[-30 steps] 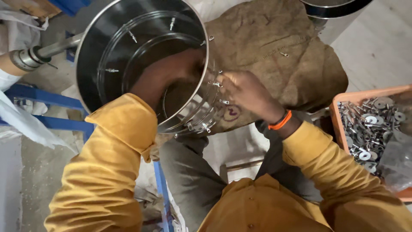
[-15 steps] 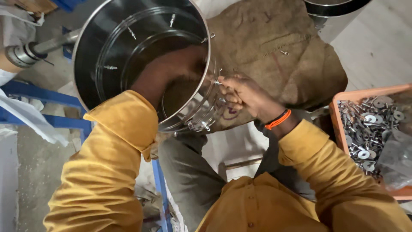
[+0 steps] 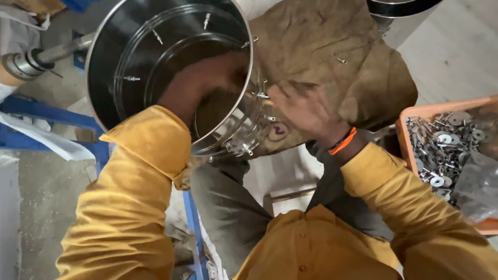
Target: The person assembles a cylindrical metal container by inserting bolts through pre-drilled holes and securing them with washers and nuts. They repeatedly reach into a nearby bin to retrieve fasteners, tighten each one by hand, and rotate the container to access different positions.
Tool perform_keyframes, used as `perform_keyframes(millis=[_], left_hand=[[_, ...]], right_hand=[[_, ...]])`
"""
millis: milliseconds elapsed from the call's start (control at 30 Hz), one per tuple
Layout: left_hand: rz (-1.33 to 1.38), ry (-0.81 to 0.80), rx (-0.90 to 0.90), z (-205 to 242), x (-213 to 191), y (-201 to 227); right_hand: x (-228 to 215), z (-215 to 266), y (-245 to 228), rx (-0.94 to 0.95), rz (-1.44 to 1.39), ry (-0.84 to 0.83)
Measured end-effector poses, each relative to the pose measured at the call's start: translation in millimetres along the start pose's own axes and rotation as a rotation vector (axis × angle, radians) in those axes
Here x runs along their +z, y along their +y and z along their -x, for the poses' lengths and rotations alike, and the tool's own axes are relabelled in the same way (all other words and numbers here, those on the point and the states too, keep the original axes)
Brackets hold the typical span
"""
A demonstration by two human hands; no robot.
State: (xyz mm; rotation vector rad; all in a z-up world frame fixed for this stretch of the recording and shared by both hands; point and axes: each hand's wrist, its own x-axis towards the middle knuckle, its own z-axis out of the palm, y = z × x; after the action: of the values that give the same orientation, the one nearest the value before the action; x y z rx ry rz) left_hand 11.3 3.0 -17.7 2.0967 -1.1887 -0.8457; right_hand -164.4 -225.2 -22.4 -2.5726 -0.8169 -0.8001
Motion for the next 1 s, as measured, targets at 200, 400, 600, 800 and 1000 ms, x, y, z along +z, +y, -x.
perform_keyframes(millis=[200,400,600,800,1000], left_hand=[[0.047,0.002,0.057,-3,0,-1],[0.004,-0.006,0.065,-3,-3,16],[-0.271,0.240,-0.138,17,-19,91],[-0.643,0.649,-0.427,68,20,194],[-0.777,0.967,-0.313,65,89,199]], right_hand=[[15,-3,7,0.062,-0.164,-0.119],[44,-11,16,1.067,-1.525,-0.382],[51,5,14,0.877,-1.415,-0.296],[32,34,28,0.791,-1.237,-0.291],[1,25,19,0.714,-0.911,-0.245]])
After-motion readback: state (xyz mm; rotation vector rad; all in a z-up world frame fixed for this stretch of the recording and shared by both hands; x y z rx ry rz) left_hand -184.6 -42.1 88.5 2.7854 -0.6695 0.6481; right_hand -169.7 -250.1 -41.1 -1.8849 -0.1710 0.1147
